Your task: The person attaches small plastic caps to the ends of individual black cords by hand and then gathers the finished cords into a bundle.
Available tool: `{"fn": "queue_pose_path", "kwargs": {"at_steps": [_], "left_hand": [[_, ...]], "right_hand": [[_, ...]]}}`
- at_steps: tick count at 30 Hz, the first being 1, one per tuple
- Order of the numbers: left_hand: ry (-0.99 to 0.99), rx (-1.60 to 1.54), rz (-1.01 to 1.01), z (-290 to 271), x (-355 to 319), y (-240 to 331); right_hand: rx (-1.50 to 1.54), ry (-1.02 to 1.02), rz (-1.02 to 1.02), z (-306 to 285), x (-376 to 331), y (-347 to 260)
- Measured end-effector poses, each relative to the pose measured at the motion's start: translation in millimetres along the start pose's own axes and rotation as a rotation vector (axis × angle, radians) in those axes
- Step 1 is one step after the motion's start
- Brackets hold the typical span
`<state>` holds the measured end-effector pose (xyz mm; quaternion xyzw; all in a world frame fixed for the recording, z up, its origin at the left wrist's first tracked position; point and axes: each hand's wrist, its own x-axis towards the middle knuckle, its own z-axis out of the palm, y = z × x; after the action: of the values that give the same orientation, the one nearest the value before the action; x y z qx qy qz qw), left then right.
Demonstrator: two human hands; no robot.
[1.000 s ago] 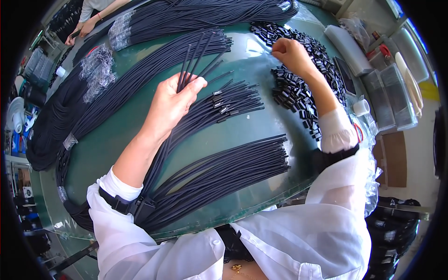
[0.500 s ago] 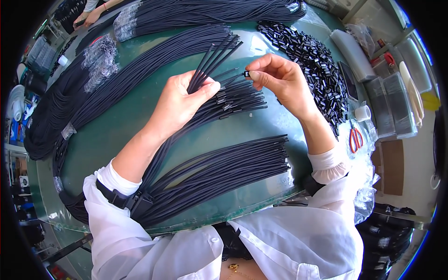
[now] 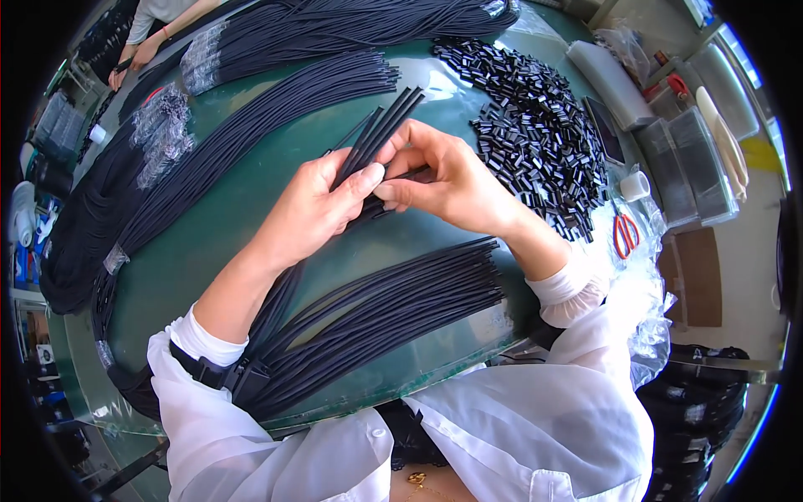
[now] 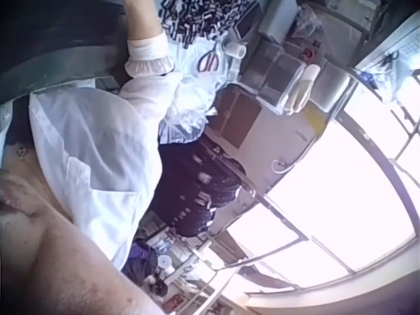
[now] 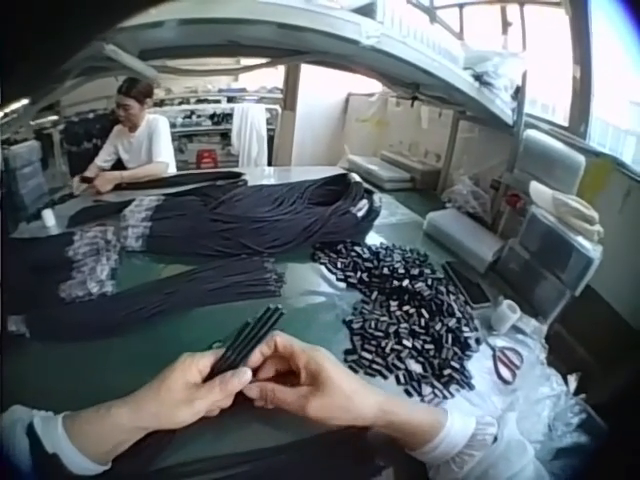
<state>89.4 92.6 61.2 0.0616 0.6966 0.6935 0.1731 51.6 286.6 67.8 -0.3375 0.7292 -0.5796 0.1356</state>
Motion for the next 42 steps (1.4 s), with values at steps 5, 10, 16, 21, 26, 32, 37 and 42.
{"fn": "queue_pose_path", "kwargs": {"at_steps": [5, 10, 16, 21, 26, 32, 37, 42], "left_hand": [[-0.03, 0.233, 0.083, -25, 10, -14], [0.099, 0.148, 0.188, -21, 8, -2], [0.222, -0.104, 0.194, -10, 6, -1], [0.249, -0.068, 0.128, -10, 10, -1], [0.273, -0.046, 0.113, -14, 6, 0], [0.279, 0.029, 0.175, -8, 9, -4], [0.293, 0.095, 0.235, -9, 10, -7], [0.298, 0.212, 0.31, -11, 9, -6]], "right_hand": [[0.172, -0.246, 0.241, -33, 5, 6], [-1.017, 0.305, 0.346, -112, 21, 61], [-1.231, 0.271, 0.538, -135, 44, 85], [-1.234, 0.184, 0.332, -128, 48, 88], [-0.127, 0.24, 0.2, -59, 34, 38], [0.448, 0.328, 0.141, -34, 17, 13], [0.49, 0.327, 0.135, -35, 15, 14], [0.385, 0.324, 0.102, -36, 15, 13]]}}
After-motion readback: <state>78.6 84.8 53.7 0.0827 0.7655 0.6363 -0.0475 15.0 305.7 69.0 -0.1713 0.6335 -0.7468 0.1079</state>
